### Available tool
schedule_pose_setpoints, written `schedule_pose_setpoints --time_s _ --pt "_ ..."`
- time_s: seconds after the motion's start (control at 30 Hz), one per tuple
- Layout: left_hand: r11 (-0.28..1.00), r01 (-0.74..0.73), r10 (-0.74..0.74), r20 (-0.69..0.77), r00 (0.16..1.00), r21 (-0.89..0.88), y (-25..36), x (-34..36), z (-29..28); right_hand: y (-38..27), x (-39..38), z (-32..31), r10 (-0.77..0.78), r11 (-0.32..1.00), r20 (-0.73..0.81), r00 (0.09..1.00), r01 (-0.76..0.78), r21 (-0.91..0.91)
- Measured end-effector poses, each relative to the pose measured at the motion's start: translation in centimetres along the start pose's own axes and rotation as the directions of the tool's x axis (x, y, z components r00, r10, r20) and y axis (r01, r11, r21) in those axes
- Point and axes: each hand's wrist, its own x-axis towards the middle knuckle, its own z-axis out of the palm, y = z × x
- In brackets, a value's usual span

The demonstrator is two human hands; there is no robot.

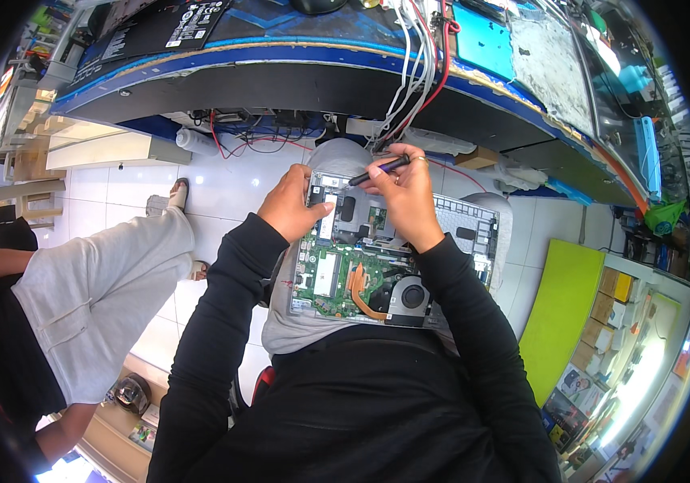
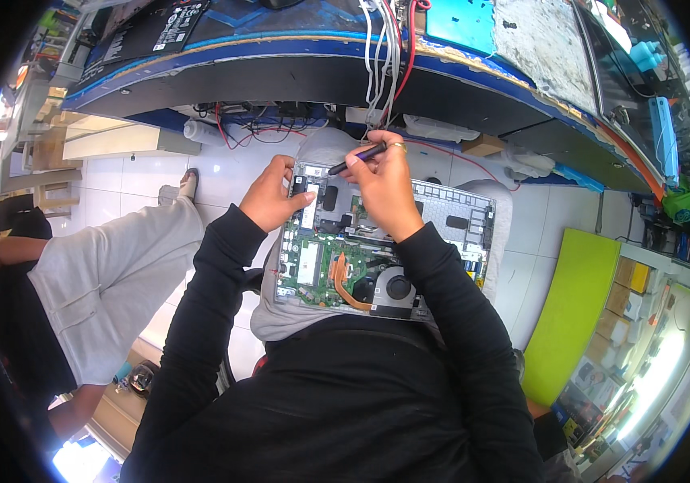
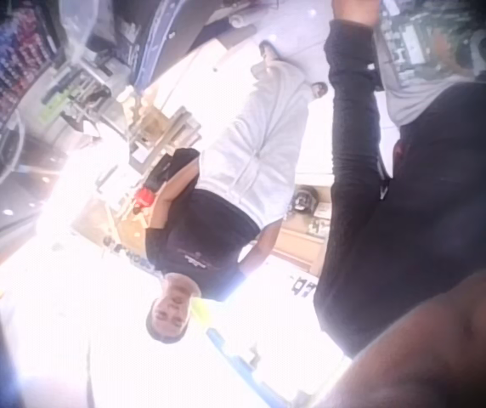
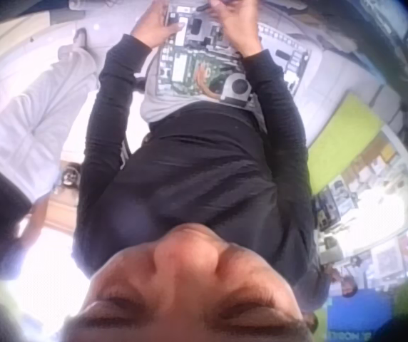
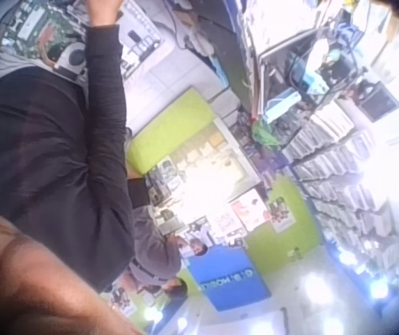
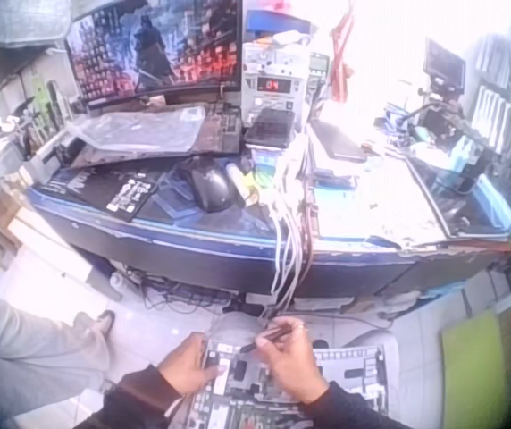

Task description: The person disassembles a laptop base held on their lap by removing internal screws with a screwdriver, detaching wire connectors, and lifting internal components. The person also picks up a separate laptop screen assembly and aligns it with the base while reaching for tools on a cluttered workbench.

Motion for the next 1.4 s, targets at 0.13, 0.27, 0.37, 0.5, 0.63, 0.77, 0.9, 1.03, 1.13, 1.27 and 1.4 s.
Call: schedule_pose_setpoints --time_s 0.13,0.27,0.37,0.5,0.63,0.77,0.9,1.03,1.13,1.27,1.4 --pt "0.996 -0.055 0.05 -0.074 0.996 -0.065 0.8 -0.3 0.1 -0.4 0.4 -0.5 0.14 0.987 -0.078 0.987 -0.132 0.093" --pt "0.996 -0.077 0.075 -0.034 0.997 -0.042 0.9 -0.3 -0.3 -0.4 0.7 -0.4 0.194 0.98 -0.068 0.979 -0.19 0.066" --pt "0.993 -0.118 0.118 -0.017 0.993 -0.019 0.8 0.0 -0.2 -0.5 0.8 -0.7 0.216 0.975 -0.066 0.974 -0.212 0.07" --pt "0.99 -0.141 0.141 -0.04 0.989 -0.002 1.1 -0.2 -0.3 -0.3 0.9 -0.5 0.227 0.971 -0.062 0.972 -0.221 0.094" --pt "0.986 -0.165 0.166 -0.052 0.985 0.034 1.1 -0.3 -0.3 -0.2 0.9 -0.4 0.234 0.97 -0.062 0.97 -0.228 0.089" --pt "0.997 -0.079 0.079 0.008 0.997 0.018 1.9 -0.5 -0.6 -0.4 0.9 -0.4 0.235 0.971 -0.062 0.97 -0.232 0.052" --pt "0.979 -0.206 0.206 -0.024 0.978 0.006 1.1 -0.4 -0.3 -0.2 1.0 -0.3 0.23 0.973 -0.066 0.971 -0.227 0.049" --pt "0.983 -0.181 0.18 -0.016 0.983 -0.017 1.1 -0.4 -0.2 -0.3 0.9 -0.3 0.232 0.972 -0.077 0.97 -0.229 0.045" --pt "0.986 -0.169 0.169 -0.009 0.986 -0.002 1.3 -0.4 -0.4 -0.5 0.9 -0.2 0.234 0.972 -0.081 0.969 -0.23 0.05" --pt "0.986 -0.169 0.169 -0.023 0.985 -0.005 1.4 -0.4 -0.4 -0.6 0.7 -0.1 0.223 0.974 -0.097 0.97 -0.217 0.06" --pt "0.99 -0.14 0.14 -0.014 0.99 0.01 1.8 -0.4 -0.6 -0.5 0.7 -0.1 0.217 0.975 -0.098 0.971 -0.211 0.066"
